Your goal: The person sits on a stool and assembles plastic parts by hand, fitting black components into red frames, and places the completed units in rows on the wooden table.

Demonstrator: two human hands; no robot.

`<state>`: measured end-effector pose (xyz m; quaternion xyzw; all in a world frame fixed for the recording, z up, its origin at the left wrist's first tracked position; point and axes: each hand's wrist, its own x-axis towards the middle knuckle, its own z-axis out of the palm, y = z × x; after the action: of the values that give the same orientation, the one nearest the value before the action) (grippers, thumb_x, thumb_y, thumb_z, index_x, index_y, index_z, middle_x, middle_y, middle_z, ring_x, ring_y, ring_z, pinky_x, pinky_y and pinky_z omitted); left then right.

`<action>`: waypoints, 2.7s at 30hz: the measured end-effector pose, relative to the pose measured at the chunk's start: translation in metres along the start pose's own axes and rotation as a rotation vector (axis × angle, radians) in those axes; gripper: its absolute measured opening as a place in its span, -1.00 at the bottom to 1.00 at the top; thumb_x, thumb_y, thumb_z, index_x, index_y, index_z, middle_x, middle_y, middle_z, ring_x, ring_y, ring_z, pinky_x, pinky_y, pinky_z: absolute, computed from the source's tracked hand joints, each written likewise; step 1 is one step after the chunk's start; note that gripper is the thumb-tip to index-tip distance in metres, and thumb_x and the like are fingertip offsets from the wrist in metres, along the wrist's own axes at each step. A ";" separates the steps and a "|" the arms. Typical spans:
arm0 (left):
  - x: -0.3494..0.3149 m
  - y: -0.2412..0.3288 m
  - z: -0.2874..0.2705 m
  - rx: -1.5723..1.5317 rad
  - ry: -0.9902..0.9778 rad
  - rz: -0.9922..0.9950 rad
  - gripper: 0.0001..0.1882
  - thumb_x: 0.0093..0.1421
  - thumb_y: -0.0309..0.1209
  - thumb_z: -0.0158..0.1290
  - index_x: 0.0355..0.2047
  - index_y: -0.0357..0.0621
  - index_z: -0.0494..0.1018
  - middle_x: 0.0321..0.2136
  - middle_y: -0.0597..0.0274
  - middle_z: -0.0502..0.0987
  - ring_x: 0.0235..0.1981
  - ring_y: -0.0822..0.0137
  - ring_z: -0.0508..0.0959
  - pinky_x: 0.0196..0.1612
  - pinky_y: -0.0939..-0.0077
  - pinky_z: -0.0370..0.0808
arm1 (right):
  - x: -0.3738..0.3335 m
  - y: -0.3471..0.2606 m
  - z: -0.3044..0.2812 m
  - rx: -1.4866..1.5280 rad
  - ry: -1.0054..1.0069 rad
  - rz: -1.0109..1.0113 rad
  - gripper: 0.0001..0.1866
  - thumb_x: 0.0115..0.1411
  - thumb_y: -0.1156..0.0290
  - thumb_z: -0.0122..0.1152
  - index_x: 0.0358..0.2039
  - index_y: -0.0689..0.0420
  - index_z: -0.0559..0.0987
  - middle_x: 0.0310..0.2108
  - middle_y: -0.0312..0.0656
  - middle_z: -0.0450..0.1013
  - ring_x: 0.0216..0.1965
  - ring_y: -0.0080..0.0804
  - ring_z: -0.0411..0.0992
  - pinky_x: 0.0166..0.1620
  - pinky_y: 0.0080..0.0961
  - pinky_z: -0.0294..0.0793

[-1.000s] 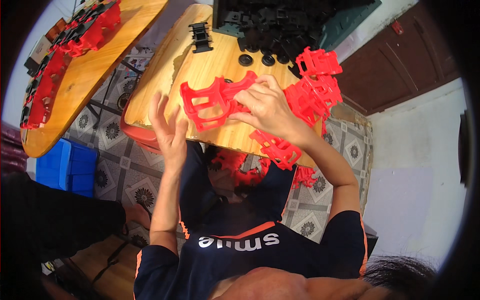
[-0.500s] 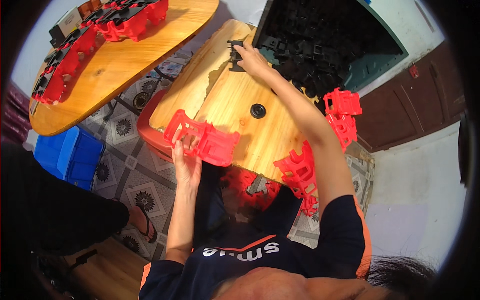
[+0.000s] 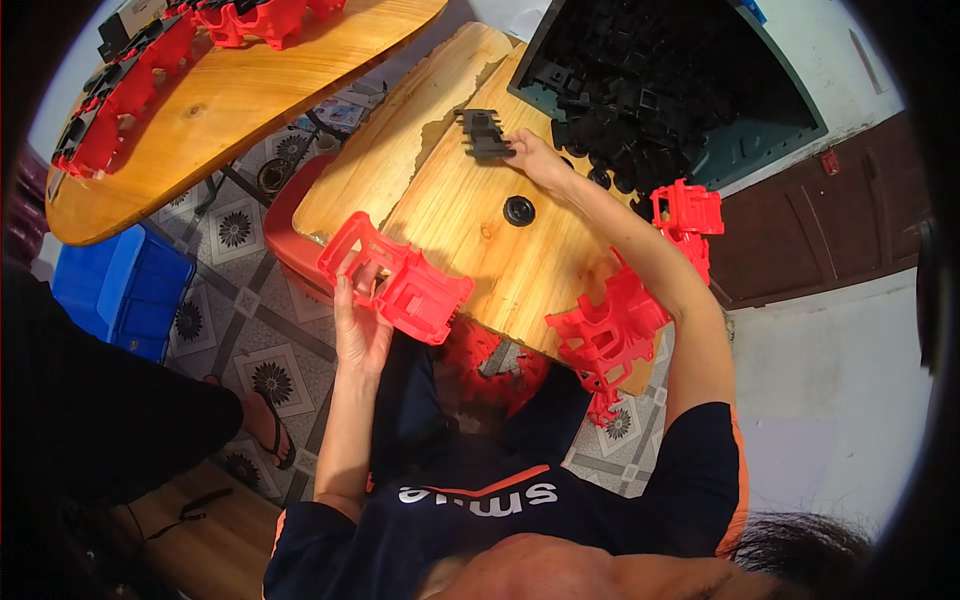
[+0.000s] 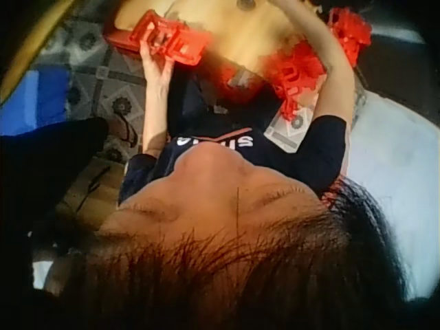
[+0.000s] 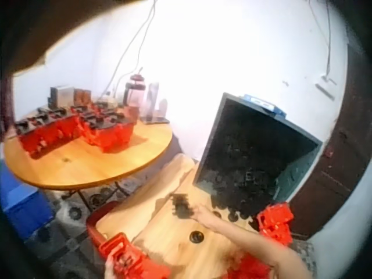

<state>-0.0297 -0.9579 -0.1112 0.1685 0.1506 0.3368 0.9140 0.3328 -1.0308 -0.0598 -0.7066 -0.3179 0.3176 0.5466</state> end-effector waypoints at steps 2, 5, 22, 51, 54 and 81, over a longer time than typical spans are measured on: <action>0.001 -0.005 0.008 0.022 0.007 -0.022 -0.34 0.21 0.06 0.11 0.16 -0.09 0.27 0.15 -0.08 0.39 0.21 -0.02 0.36 0.26 -0.05 0.32 | -0.002 0.013 -0.035 -0.428 -0.078 0.096 -0.77 0.23 0.63 0.03 -0.09 0.23 0.46 -0.08 -0.10 0.49 0.00 -0.29 0.44 0.03 -0.35 0.43; -0.004 0.001 0.005 0.023 0.047 -0.031 -0.36 0.21 0.06 0.12 0.13 -0.07 0.30 0.12 0.01 0.44 0.19 0.04 0.39 0.24 -0.05 0.35 | -0.018 -0.048 -0.006 -0.948 0.143 0.043 -0.77 0.20 0.63 0.01 -0.15 0.19 0.54 -0.06 -0.08 0.49 0.02 -0.11 0.43 0.04 -0.28 0.42; 0.008 0.008 0.020 0.069 0.122 0.078 -0.43 0.24 -0.19 0.18 0.17 0.05 0.18 0.06 0.26 0.40 -0.04 0.19 0.51 -0.03 0.16 0.55 | -0.041 -0.078 0.007 -0.963 -0.012 -0.513 -0.77 0.20 0.40 0.20 -0.16 0.22 0.59 -0.35 -0.08 0.46 -0.29 -0.22 0.47 -0.19 -0.42 0.44; -0.014 -0.007 0.085 0.285 -0.146 0.147 -0.16 0.27 -0.25 0.14 0.38 -0.02 -0.13 0.25 0.07 0.21 0.23 0.19 0.29 0.23 0.22 0.30 | -0.202 -0.113 0.110 -0.882 0.086 -0.859 -0.62 0.07 0.32 0.41 -0.19 0.28 0.53 -0.41 -0.12 0.48 -0.45 -0.27 0.52 -0.37 -0.44 0.52; -0.019 -0.016 0.098 0.308 -0.184 0.135 -0.26 0.30 -0.33 0.05 0.36 -0.13 -0.09 0.21 0.06 0.25 0.20 0.24 0.31 0.25 0.29 0.27 | -0.177 -0.104 0.108 -0.749 0.105 -0.753 -0.50 0.20 0.28 0.29 0.05 0.34 0.47 -0.12 0.02 0.50 -0.13 -0.26 0.50 -0.08 -0.48 0.47; 0.247 0.270 0.122 0.356 0.174 0.452 -0.63 0.04 -0.41 0.25 -0.16 -0.30 0.46 -0.25 0.10 0.57 -0.25 0.19 0.60 -0.15 0.17 0.63 | -0.252 -0.138 0.050 0.105 0.046 -0.219 -0.48 0.31 0.29 0.17 0.20 0.28 0.34 0.04 -0.05 0.47 -0.09 -0.42 0.48 -0.07 -0.54 0.45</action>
<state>0.0452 -0.6247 0.0687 0.3259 0.2439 0.5134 0.7555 0.1290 -1.1755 0.0897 -0.6454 -0.3633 0.2558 0.6213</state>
